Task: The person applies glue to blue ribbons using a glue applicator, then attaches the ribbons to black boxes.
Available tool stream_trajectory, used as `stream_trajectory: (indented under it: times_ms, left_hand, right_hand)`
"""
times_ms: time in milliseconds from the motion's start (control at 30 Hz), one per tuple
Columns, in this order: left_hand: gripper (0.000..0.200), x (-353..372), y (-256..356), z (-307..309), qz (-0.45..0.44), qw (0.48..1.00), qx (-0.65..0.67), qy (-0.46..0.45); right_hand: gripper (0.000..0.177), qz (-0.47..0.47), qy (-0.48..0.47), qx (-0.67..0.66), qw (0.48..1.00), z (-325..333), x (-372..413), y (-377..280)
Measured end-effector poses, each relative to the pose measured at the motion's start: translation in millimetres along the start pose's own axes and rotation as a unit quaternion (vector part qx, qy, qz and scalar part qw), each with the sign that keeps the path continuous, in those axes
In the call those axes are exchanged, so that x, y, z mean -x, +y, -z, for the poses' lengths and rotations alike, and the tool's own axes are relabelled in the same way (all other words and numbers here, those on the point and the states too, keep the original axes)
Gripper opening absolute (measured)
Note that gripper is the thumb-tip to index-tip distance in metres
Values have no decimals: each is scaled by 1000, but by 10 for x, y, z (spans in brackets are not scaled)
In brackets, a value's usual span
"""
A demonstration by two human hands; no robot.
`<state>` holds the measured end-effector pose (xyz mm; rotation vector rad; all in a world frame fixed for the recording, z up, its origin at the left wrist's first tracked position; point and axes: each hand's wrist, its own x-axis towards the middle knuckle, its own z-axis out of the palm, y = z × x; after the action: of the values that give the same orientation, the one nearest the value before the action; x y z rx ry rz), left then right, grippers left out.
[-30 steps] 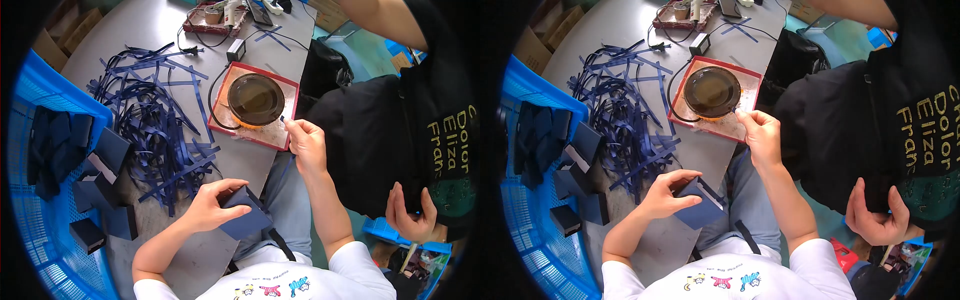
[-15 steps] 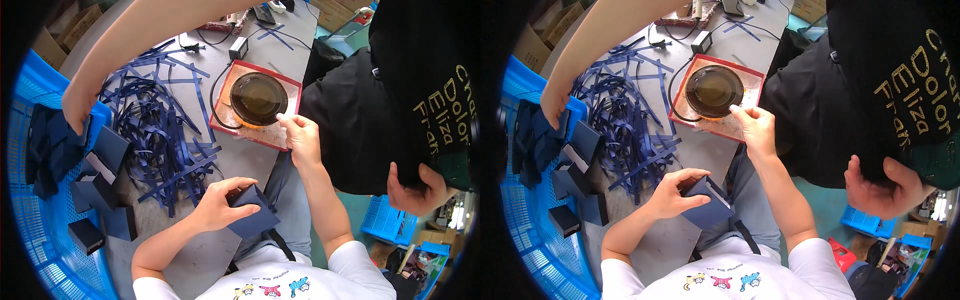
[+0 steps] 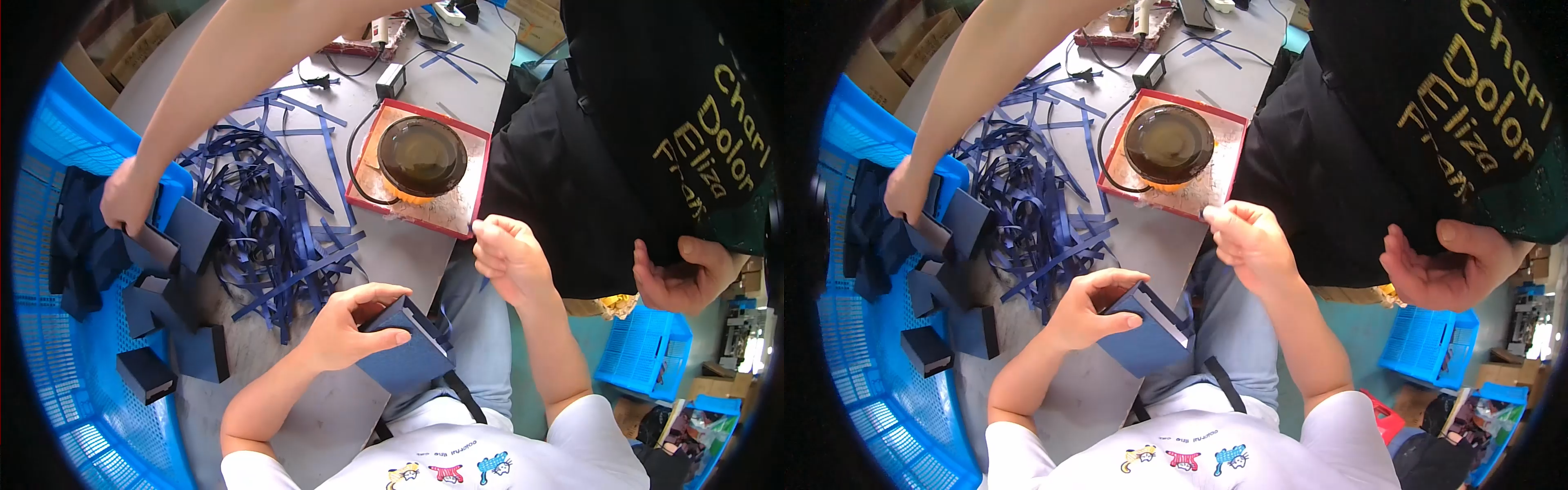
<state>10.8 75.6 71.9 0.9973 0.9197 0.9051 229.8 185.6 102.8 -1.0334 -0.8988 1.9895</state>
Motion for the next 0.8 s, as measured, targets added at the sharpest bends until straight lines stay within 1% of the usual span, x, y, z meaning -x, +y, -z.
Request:
stream_trajectory:
  times_ms: [67,133,167,233,267,333,367,467,567,800]
  left_hand:
    - [50,56,41,-7,-21,999,37,17]
    - [51,121,111,-20,-21,999,22,24]
    - [52,151,126,-31,-23,999,30,20]
    - [52,219,165,-63,-21,999,34,16]
    - [52,250,198,-87,-29,999,34,11]
    - [51,296,264,-130,-36,999,30,4]
    - [50,317,295,-150,-41,999,27,-1]
    - [49,357,329,-197,-56,998,17,-5]
    - [50,374,350,-214,-46,999,8,-18]
    - [51,360,324,-228,-60,998,10,-23]
  right_hand:
    - [18,-31,-55,-5,998,-46,133,-35]
    - [16,-31,-66,67,995,-163,266,-93]
    - [15,-19,-66,160,985,-193,330,-99]
    - [16,23,-123,268,955,-353,482,-167]
    - [16,6,-150,320,935,-408,534,-234]
    - [17,7,-170,364,916,-506,615,-257]
    - [18,5,-181,373,910,-521,633,-240]
    - [19,52,-190,419,886,-578,648,-209]
    - [18,57,-200,423,882,-598,653,-191]
    - [18,85,-199,453,865,-638,634,-190]
